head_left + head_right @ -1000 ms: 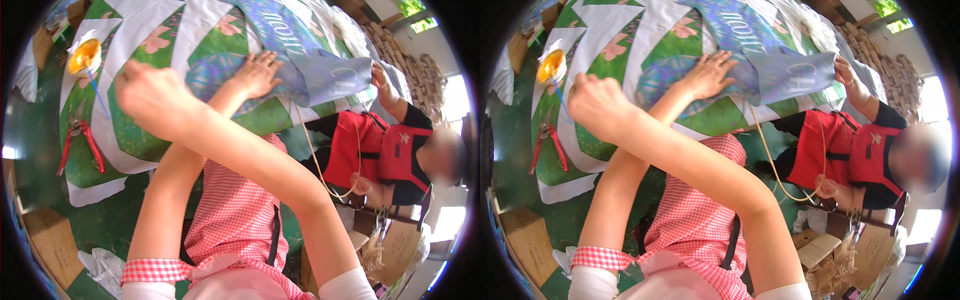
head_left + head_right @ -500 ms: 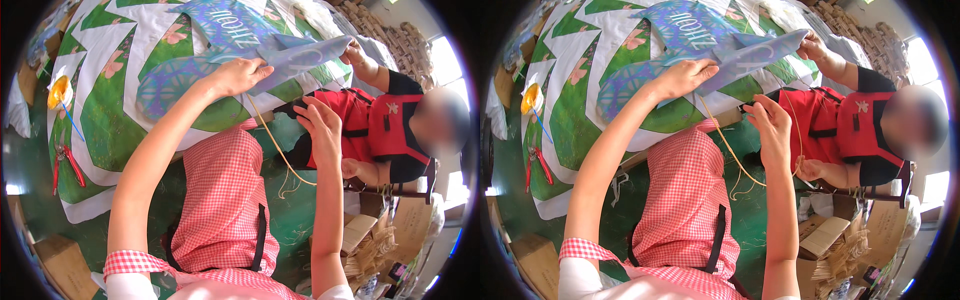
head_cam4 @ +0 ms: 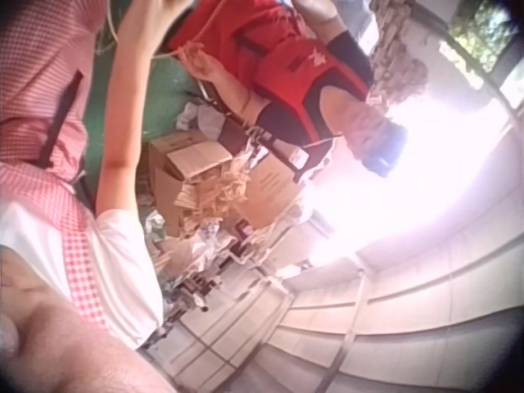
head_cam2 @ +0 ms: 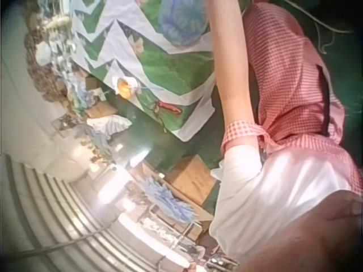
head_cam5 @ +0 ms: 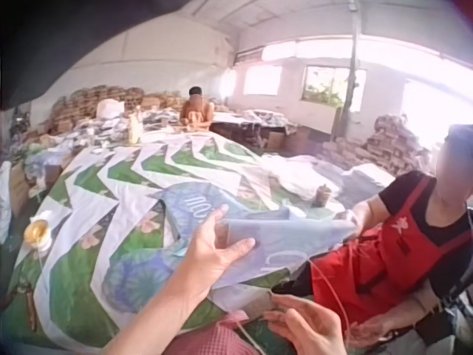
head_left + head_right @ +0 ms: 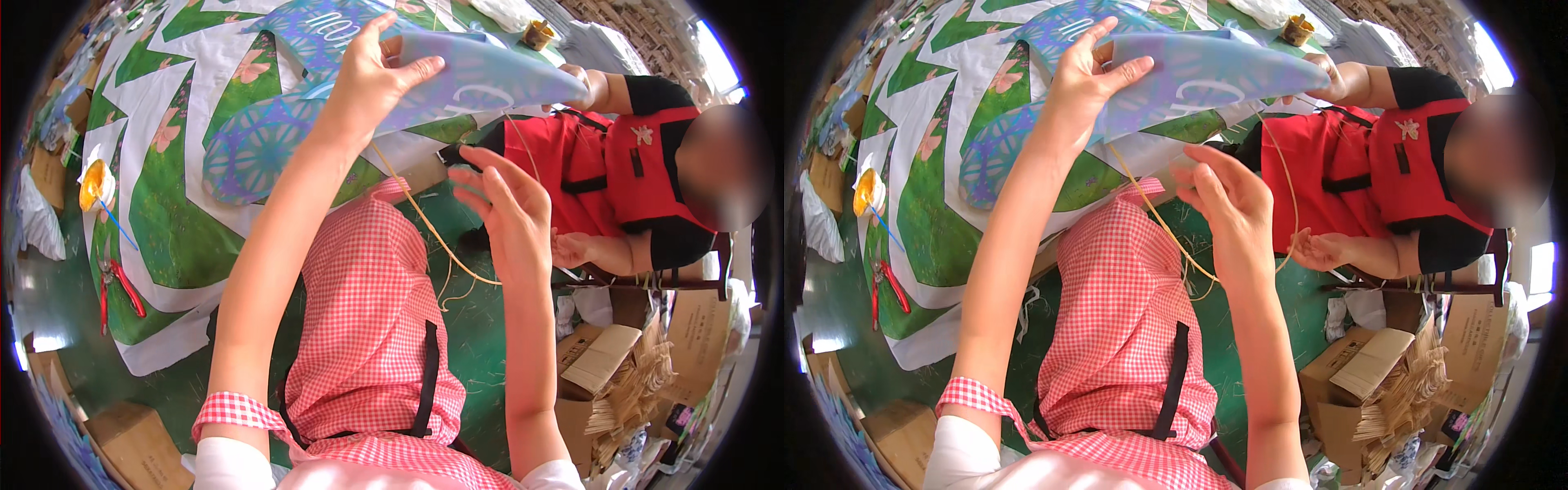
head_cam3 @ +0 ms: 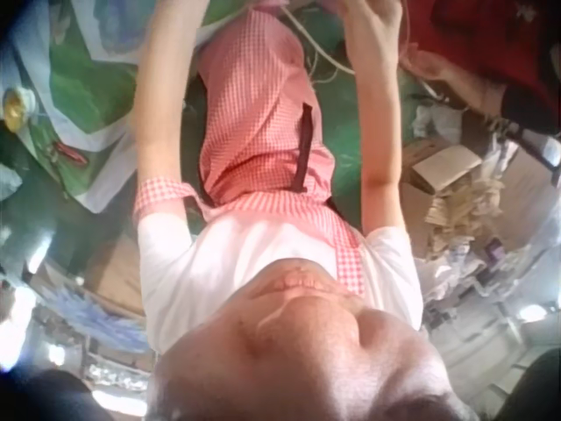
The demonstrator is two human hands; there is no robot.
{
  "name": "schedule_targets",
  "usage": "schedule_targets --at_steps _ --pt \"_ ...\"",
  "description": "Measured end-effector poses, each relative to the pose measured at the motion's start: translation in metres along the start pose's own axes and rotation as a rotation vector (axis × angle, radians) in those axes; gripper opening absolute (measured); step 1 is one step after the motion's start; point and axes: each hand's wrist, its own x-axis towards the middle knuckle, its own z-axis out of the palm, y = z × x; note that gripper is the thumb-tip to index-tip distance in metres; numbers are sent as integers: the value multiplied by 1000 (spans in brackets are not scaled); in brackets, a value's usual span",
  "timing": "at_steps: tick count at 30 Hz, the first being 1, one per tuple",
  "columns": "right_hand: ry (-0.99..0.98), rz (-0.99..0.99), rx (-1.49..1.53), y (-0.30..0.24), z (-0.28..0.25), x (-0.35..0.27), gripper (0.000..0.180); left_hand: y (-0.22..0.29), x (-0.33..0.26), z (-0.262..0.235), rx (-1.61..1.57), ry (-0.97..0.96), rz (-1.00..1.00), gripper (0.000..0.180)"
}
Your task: The recorder is assembling and painting decorative kites in a factory or workshop setting, gluing parts and applying yellow paint to the frame.
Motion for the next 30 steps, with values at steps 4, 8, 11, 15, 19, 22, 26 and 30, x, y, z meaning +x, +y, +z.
schedule_targets --at_steps 4,8,11,15,19,22,26,30 --pt "39 44 89 -8 -3 -32 34 33 -44 28 250 -40 30 78" --pt "93 25 6 -10 -15 -63 36 28 -87 54 494 -159 336 76" --pt "21 30 214 -10 -24 -79 42 28 -114 68 577 -256 268 76" --pt "132 137 576 -4 -23 -98 39 15 -144 75 612 -352 222 71" --pt "124 127 646 28 -51 -114 32 1 -171 79 647 -348 353 69" --pt "267 283 291 24 -38 -105 25 2 -189 72 652 -376 284 61" --pt "379 309 293 28 -35 -106 19 -5 -205 49 459 -293 47 46" --pt "398 298 270 37 -33 -112 20 -20 -214 48 28 -21 -392 42"
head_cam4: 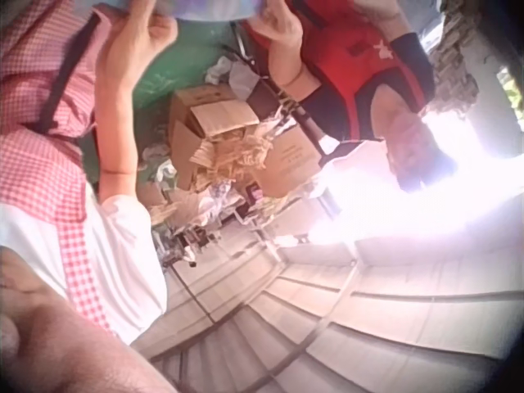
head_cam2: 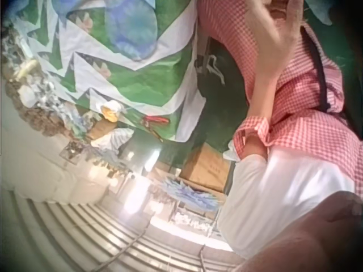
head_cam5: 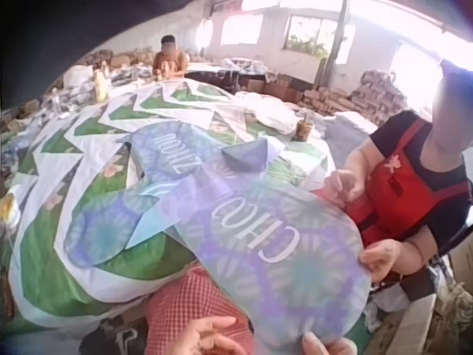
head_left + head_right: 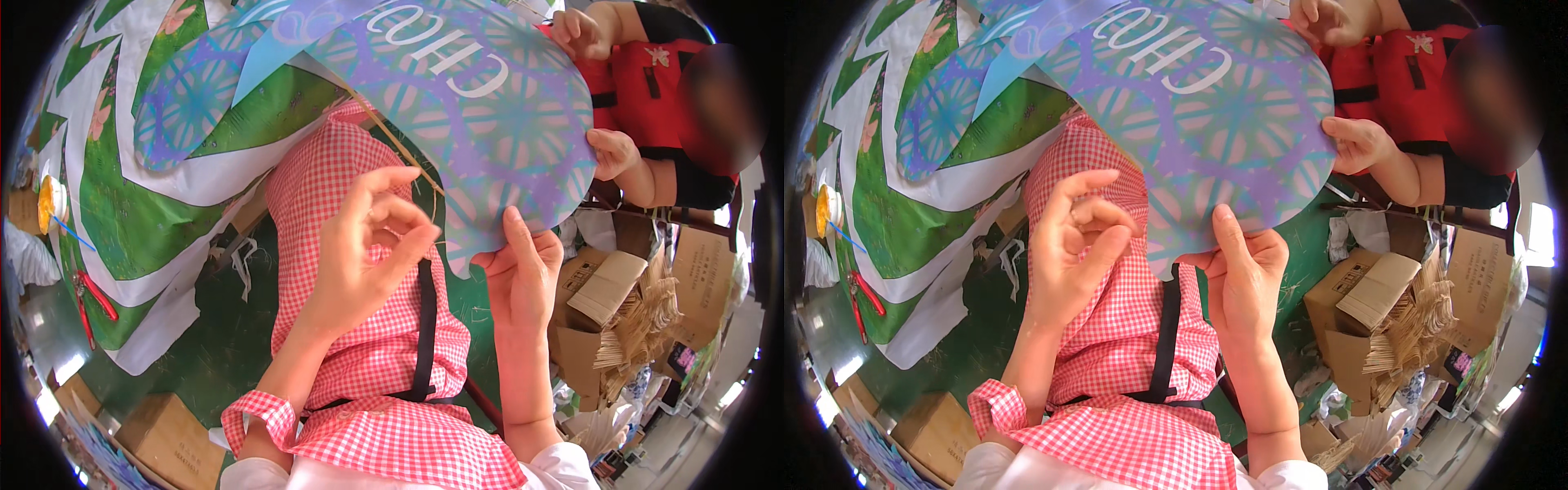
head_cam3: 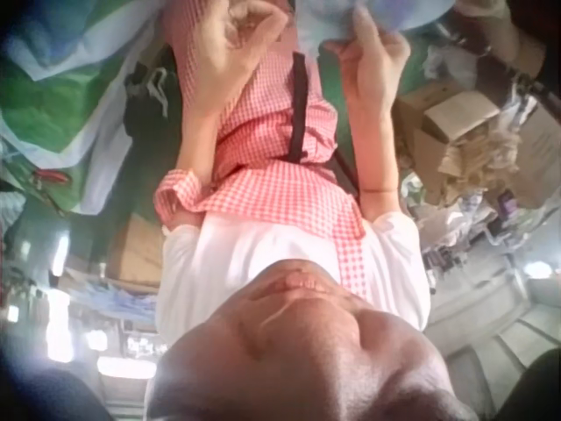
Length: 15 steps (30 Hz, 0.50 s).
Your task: The recorder is assembling and painting decorative kites in a factory or workshop setting, gluing parts and applying yellow paint to the frame.
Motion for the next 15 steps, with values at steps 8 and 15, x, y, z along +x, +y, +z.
schedule_targets --at_steps 8,15 --pt "-30 59 -144 5 -1 -16 15 4 10 13 -236 -62 -189 50" --pt "-48 208 -157 15 7 -34 15 -3 5 8 -190 -67 -155 43"
